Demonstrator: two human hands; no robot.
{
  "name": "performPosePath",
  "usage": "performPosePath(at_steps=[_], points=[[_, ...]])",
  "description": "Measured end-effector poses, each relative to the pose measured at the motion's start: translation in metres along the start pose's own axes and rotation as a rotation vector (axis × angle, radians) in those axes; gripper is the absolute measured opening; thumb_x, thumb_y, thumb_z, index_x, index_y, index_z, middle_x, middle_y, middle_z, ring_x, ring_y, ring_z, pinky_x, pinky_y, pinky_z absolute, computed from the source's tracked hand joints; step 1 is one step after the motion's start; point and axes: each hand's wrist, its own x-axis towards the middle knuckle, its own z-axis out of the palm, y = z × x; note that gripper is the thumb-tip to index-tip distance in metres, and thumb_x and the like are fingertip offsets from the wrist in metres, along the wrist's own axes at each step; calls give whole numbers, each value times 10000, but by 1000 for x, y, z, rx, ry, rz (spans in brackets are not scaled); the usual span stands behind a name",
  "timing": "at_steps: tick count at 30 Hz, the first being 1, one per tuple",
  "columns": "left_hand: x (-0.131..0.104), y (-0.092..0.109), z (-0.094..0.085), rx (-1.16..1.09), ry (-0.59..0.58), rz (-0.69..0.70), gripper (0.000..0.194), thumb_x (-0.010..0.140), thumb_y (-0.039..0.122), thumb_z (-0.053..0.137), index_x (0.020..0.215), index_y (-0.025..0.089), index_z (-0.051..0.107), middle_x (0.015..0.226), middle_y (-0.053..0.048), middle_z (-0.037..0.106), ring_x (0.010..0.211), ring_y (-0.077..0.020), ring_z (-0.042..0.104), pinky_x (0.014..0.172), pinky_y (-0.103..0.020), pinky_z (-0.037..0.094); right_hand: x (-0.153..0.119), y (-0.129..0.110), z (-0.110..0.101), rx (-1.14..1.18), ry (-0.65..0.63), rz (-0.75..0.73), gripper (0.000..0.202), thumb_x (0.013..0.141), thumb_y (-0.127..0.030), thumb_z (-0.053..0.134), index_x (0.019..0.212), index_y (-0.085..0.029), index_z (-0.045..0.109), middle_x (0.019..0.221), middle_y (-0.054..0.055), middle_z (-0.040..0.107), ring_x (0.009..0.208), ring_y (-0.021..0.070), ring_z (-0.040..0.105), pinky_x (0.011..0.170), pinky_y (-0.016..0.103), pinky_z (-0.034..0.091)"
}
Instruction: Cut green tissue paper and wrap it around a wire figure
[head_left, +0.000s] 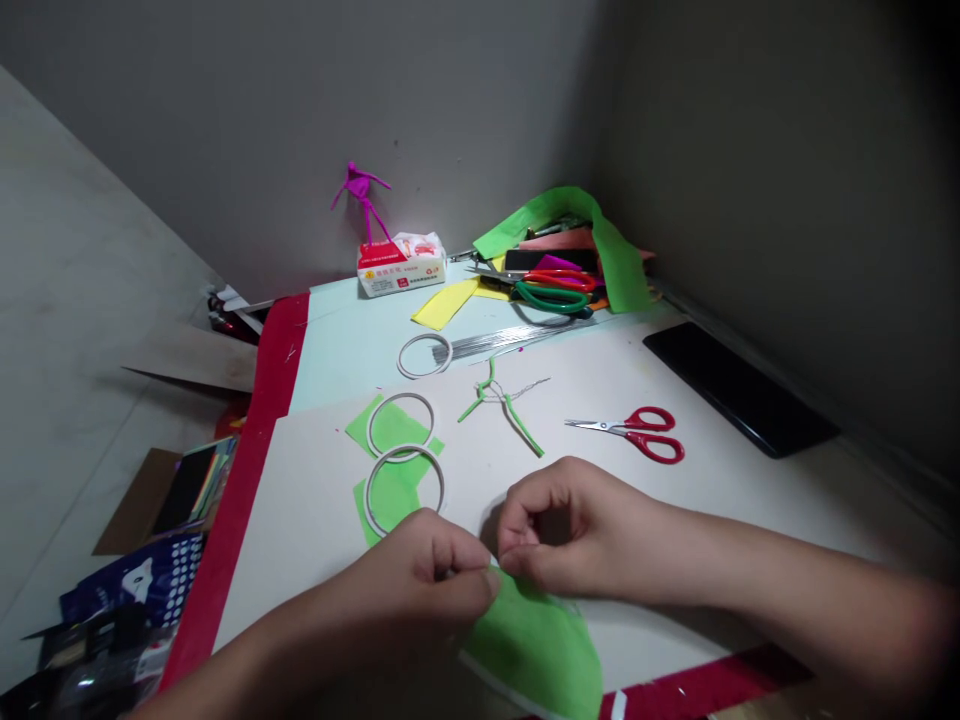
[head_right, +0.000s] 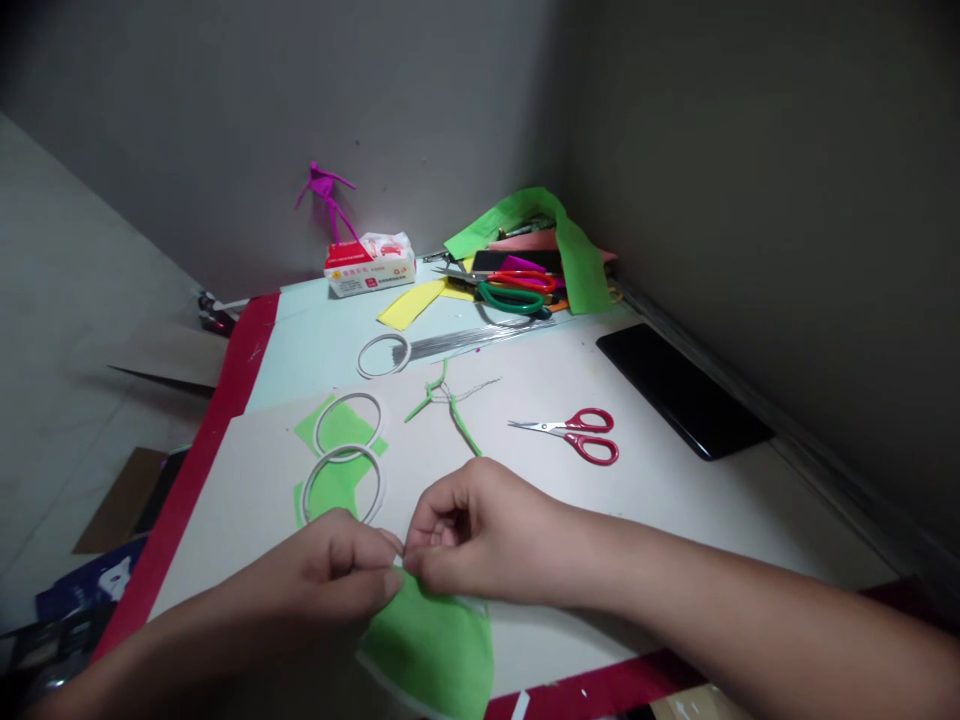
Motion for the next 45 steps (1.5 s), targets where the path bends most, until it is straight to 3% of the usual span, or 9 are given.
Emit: performPosePath(at_steps=[12, 18, 23, 29, 34, 40, 45], points=[[0, -3, -1, 28, 3, 22, 308, 826, 283, 496, 556, 180, 388, 568, 50, 306, 520, -85, 243, 460, -265, 159, 2, -2, 0, 19, -9, 34, 75, 707, -198, 596, 720, -127, 616, 635, -22, 503, 578, 77, 407, 544, 214, 335], [2, -2, 2, 66, 34, 19, 285, 809, 248, 472, 549, 188, 373, 536, 59, 291, 503, -83, 241, 454, -260, 164, 2, 2, 3, -18, 13, -13, 117, 739, -239, 611, 727, -122, 613, 640, -13, 513, 587, 90, 428, 548, 228, 346], [4, -1, 3, 67, 68, 10, 289, 796, 238, 483, 536, 194, 365, 496, 72, 286, 482, -80, 229, 444, -258, 153, 3, 6, 3, -71, 44, -76, 65, 738, -186, 587, 706, -130, 594, 638, -16, 511, 600, 92, 438, 560, 225, 358], [3, -1, 5, 57, 79, 28, 306, 801, 214, 476, 522, 197, 352, 484, 79, 270, 471, -75, 215, 437, -254, 153, 5, 7, 0, -53, 31, -54, 95, 750, -184, 551, 761, -121, 622, 702, 21, 582, 642, 111, 481, 612, 248, 402], [4, -2, 4, 69, 82, 54, 286, 785, 184, 461, 525, 196, 344, 489, 76, 268, 480, -77, 223, 443, -256, 156, 2, 3, 3, -81, 61, -59, 86, 731, -208, 597, 698, -129, 590, 637, -8, 526, 598, 97, 449, 559, 224, 378], [5, -1, 7, 67, 112, 74, 330, 802, 196, 461, 517, 202, 294, 491, 78, 231, 485, -81, 201, 452, -259, 147, 3, 8, 7, -185, 147, -133, 63, 716, -118, 526, 696, -144, 580, 649, -13, 565, 588, 86, 458, 546, 203, 382], [-3, 9, 8, 1, 134, 148, 291, 841, 242, 446, 558, 174, 454, 542, 53, 345, 541, -96, 291, 498, -234, 232, 1, 3, 3, -406, 346, -346, 91, 685, -75, 538, 662, -162, 553, 658, -23, 587, 610, 86, 509, 580, 199, 398]])
